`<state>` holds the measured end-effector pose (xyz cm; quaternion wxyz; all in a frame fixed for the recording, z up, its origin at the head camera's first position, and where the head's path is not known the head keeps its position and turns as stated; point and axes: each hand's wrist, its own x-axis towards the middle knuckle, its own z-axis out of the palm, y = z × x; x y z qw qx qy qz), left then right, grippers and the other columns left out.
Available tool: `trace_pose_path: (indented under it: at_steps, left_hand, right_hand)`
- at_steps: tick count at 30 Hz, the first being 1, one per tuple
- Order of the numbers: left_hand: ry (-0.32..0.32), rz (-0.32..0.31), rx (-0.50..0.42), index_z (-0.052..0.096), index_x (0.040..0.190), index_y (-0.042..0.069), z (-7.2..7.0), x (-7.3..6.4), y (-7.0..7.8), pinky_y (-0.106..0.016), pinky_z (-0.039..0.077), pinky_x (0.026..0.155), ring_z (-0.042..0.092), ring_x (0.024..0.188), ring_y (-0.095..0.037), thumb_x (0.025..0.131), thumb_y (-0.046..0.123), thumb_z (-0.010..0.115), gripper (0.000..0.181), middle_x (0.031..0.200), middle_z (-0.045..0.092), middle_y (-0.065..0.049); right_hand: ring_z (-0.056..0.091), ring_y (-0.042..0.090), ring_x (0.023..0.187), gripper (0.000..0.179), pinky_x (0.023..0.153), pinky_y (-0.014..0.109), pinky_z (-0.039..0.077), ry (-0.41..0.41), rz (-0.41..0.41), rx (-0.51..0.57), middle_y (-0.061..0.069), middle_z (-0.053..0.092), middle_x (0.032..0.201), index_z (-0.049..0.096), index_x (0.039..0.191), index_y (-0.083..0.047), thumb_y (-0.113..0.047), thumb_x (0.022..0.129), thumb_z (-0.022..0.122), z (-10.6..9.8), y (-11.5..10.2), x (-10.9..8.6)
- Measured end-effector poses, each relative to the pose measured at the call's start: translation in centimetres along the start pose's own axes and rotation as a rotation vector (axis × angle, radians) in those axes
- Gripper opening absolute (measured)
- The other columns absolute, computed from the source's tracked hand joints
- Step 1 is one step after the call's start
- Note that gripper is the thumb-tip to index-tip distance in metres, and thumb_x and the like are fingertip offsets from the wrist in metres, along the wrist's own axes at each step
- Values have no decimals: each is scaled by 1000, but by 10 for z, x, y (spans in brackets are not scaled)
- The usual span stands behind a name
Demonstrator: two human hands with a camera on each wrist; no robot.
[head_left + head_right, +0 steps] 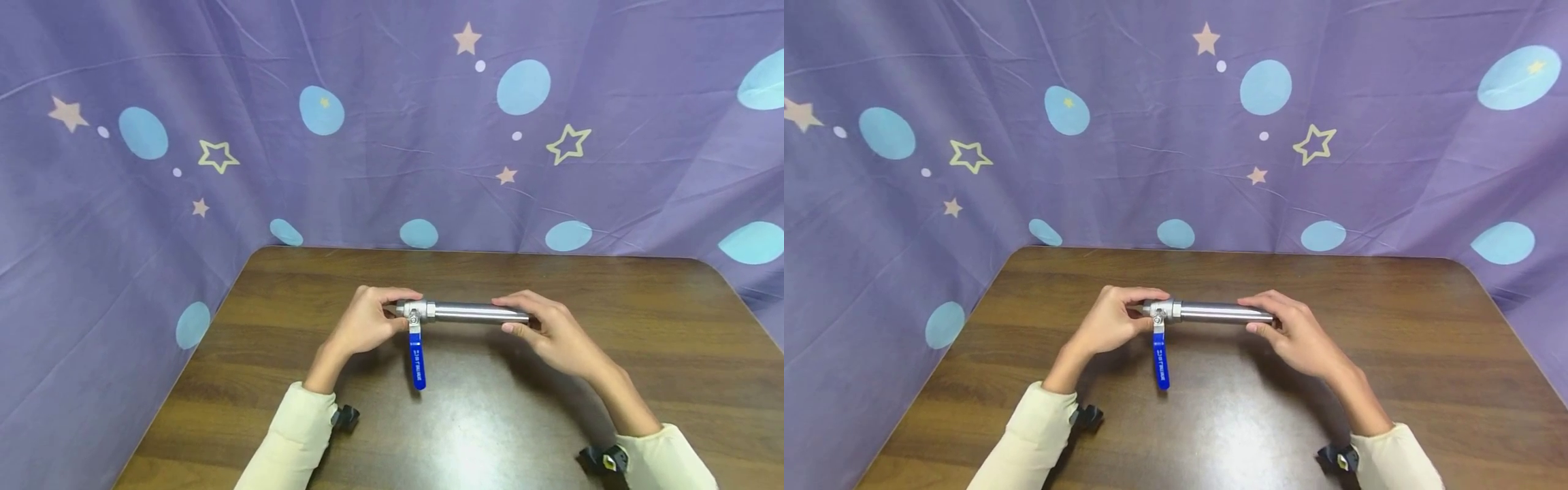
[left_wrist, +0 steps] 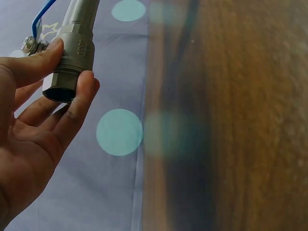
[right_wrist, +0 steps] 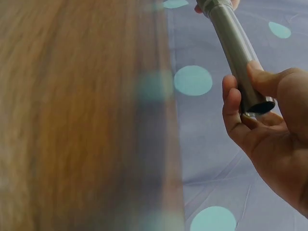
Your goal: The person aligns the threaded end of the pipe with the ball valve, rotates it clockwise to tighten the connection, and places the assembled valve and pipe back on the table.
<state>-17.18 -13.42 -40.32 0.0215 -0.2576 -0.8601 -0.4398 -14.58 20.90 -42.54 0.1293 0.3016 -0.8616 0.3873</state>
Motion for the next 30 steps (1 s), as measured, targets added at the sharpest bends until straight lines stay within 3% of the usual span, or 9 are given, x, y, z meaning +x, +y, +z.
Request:
trace_pose_path:
  at_steps: [4, 7, 15, 19, 25, 30]
  left_hand:
    - [-52, -24, 50, 80, 126, 9, 0, 0, -1, -19, 48, 48, 49, 55, -3, 81, -5, 76, 46, 113, 82, -10]
    - [-95, -45, 74, 79, 128, 9, 2, 1, -1, -20, 39, 45, 38, 48, -1, 83, -4, 76, 47, 113, 82, -10]
    - [-143, -35, 136, 79, 128, 7, 7, 1, -8, -20, 45, 49, 42, 53, -1, 82, -5, 78, 47, 113, 82, -10]
    - [-158, -34, 174, 80, 125, 9, 8, 1, -10, -19, 48, 57, 53, 63, -5, 82, -6, 81, 46, 111, 83, -6]
    - [-235, -43, 248, 80, 127, 11, 9, 0, -11, -23, 53, 70, 62, 77, -10, 86, 0, 85, 43, 111, 83, -3]
    - [-234, -62, 259, 75, 134, 8, 2, -2, -12, -35, 63, 93, 72, 101, -16, 86, 9, 88, 50, 125, 80, -8]
  right_hand:
    - [61, 2, 92, 44, 75, 19, 53, -44, 7, 9, -2, 78, 121, 74, 132, -15, -5, 90, 83, 2, 8, -2]
    - [64, 2, 94, 42, 79, 20, 56, -72, 18, 8, -2, 79, 120, 75, 131, -15, -7, 90, 84, 4, 14, -4]
    - [70, 7, 103, 37, 88, 27, 62, -126, 50, 4, 0, 80, 123, 76, 129, -16, -12, 93, 83, 9, 19, -4]
    - [71, 11, 105, 36, 91, 35, 63, -181, 68, -17, -2, 80, 121, 76, 128, -16, -12, 92, 83, 12, 21, -1]
    - [70, 9, 98, 36, 86, 36, 62, -223, 39, -53, -5, 79, 111, 77, 124, -13, -6, 90, 84, 17, 22, 3]
    - [72, 13, 102, 35, 90, 41, 64, -234, 28, -98, -2, 78, 114, 76, 126, -9, -7, 92, 83, 15, 18, 3]
